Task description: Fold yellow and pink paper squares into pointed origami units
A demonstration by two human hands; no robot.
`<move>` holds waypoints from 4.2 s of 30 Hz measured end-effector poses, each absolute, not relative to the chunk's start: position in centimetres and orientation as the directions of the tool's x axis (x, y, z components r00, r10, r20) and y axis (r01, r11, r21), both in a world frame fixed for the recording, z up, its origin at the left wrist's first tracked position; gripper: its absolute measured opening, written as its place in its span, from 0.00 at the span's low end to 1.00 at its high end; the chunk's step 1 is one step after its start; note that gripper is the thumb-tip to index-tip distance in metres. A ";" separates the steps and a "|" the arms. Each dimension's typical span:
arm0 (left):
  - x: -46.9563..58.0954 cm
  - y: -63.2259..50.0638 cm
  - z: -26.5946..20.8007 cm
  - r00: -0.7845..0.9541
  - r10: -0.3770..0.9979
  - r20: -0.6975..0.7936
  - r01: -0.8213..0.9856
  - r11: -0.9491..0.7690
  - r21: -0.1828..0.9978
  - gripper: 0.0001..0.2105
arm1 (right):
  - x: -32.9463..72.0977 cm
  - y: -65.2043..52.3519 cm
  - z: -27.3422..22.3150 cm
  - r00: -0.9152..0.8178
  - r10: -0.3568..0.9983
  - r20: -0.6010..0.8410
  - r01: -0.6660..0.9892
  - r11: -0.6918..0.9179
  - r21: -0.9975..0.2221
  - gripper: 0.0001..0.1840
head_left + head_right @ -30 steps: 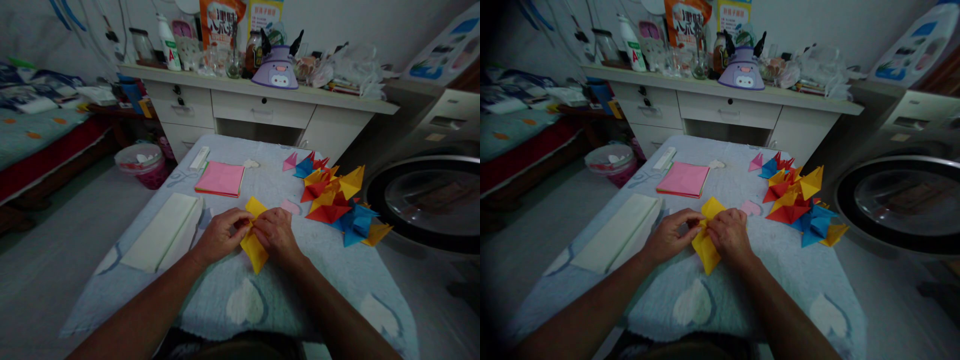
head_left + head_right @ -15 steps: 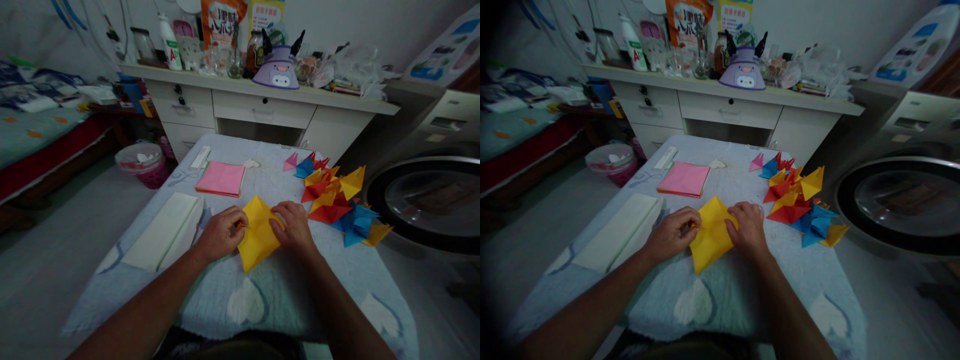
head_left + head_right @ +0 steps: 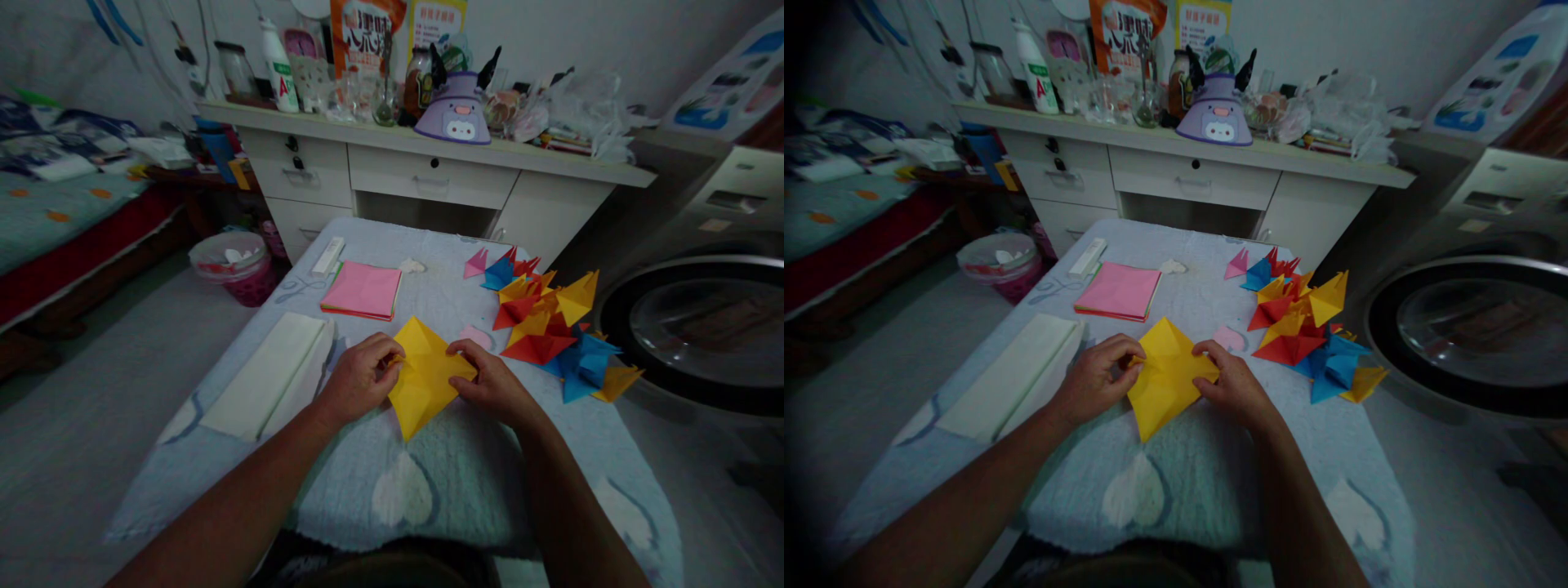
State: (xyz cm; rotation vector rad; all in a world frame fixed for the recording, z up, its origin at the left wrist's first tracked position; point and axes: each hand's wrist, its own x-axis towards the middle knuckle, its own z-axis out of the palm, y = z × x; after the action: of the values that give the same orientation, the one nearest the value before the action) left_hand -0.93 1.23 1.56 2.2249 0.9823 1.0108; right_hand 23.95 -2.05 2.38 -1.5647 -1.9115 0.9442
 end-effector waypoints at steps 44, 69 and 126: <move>0.4 1.3 2.2 0.438 0.760 0.481 0.346 -0.636 0.690 0.03 | 20.1 -1.9 2.4 -0.206 0.855 0.477 0.462 0.514 -0.723 0.05; -0.5 2.0 1.7 0.212 0.870 0.446 0.242 -0.489 0.838 0.02 | 20.5 -2.1 1.9 -0.023 0.922 0.387 0.461 0.354 -0.814 0.17; 0.8 1.5 0.9 0.437 0.898 0.045 0.170 -0.131 0.977 0.11 | 19.7 -1.4 0.0 -0.063 0.997 0.033 -0.134 0.024 -0.991 0.14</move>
State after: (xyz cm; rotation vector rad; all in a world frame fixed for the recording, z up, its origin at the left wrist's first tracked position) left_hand 0.80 1.46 0.90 1.5962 0.9594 0.8329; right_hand 19.74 -1.45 0.05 -1.0579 -1.1697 1.2954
